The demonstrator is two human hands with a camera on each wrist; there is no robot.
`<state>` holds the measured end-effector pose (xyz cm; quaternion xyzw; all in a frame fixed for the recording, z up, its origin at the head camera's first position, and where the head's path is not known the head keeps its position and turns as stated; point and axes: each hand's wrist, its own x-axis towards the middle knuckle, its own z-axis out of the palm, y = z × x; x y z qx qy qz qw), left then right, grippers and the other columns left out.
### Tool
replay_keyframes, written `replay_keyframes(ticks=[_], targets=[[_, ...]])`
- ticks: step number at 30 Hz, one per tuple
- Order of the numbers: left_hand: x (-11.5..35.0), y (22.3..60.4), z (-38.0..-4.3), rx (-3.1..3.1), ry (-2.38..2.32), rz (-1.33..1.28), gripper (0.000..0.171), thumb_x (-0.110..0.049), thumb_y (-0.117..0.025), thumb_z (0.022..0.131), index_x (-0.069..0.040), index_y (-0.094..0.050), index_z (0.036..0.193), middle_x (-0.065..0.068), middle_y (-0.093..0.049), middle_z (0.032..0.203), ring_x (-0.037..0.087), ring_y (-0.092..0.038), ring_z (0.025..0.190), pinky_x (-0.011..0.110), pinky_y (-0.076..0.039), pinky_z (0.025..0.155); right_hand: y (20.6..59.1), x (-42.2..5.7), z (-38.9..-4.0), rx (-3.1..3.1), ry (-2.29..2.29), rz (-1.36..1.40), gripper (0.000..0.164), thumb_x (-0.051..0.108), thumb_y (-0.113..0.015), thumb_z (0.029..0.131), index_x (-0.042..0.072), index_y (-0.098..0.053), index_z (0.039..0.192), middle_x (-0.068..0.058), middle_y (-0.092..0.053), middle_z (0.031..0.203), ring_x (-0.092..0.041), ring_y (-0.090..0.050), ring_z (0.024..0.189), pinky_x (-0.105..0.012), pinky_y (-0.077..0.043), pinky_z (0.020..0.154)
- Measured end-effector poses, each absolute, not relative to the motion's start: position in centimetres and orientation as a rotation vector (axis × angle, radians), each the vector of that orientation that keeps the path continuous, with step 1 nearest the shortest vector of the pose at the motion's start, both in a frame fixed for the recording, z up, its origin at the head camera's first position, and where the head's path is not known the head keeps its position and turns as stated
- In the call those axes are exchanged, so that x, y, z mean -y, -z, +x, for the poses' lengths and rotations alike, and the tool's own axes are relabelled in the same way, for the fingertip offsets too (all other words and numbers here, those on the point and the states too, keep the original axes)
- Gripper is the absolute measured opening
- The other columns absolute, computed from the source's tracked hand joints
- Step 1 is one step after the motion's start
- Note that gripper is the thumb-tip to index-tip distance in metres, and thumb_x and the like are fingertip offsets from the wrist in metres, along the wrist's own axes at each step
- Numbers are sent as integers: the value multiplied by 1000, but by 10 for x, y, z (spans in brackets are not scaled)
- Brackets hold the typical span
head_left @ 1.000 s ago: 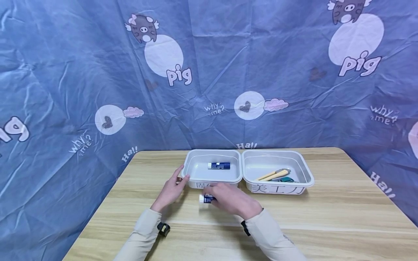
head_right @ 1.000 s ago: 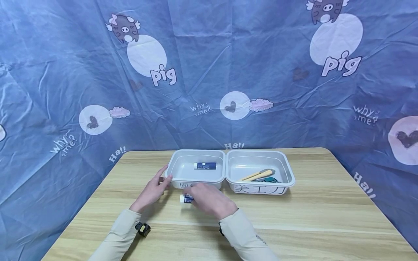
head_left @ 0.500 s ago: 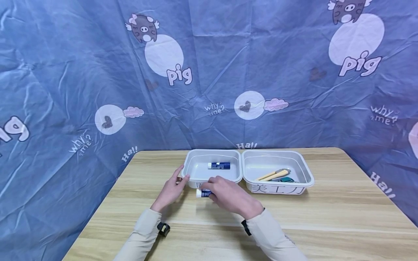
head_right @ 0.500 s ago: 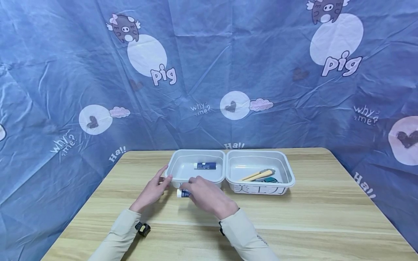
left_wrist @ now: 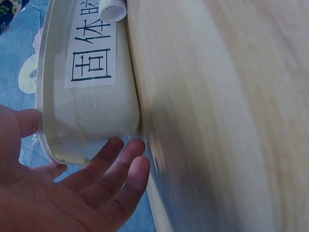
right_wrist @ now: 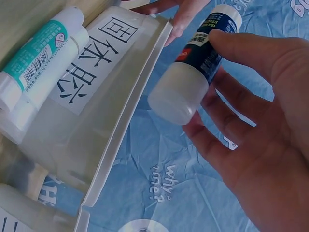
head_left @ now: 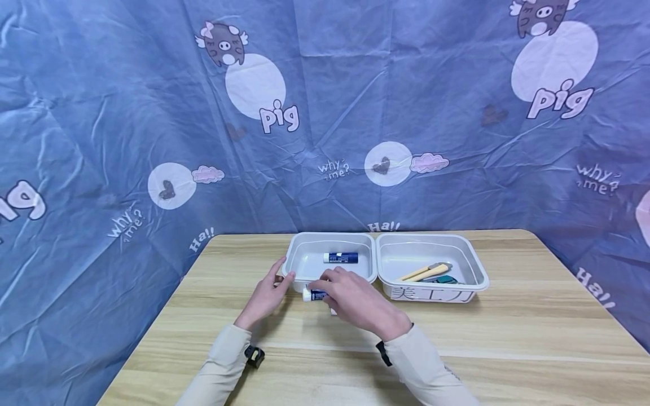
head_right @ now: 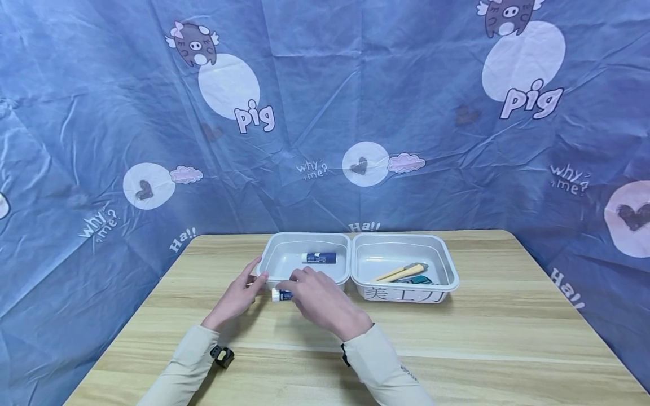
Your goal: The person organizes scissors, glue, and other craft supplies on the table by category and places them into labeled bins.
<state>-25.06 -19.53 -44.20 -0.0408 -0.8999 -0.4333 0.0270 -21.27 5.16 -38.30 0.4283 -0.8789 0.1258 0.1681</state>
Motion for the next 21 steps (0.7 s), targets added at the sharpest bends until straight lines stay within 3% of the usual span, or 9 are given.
replay_keyframes(ticks=[11, 21], targets=[[196, 443, -251, 2787, 1331, -120, 68, -43, -55, 105, -11, -33, 160, 18, -71, 112, 26, -68, 95, 38, -54, 77, 382, -53, -217, 2425, -374, 1171, 39, 9, -77, 90, 23, -70, 126, 1, -69, 114, -19, -63, 105, -38, -54, 92], [196, 444, -253, 2786, 1343, -113, 67, -43, -55, 105, -13, -33, 161, 17, -71, 112, 26, -68, 96, 39, -55, 80, 385, -55, -222, 2420, -383, 1100, 40, 12, -78, 90, 26, -71, 127, 1, -69, 115, -18, -63, 105, -36, -53, 87]])
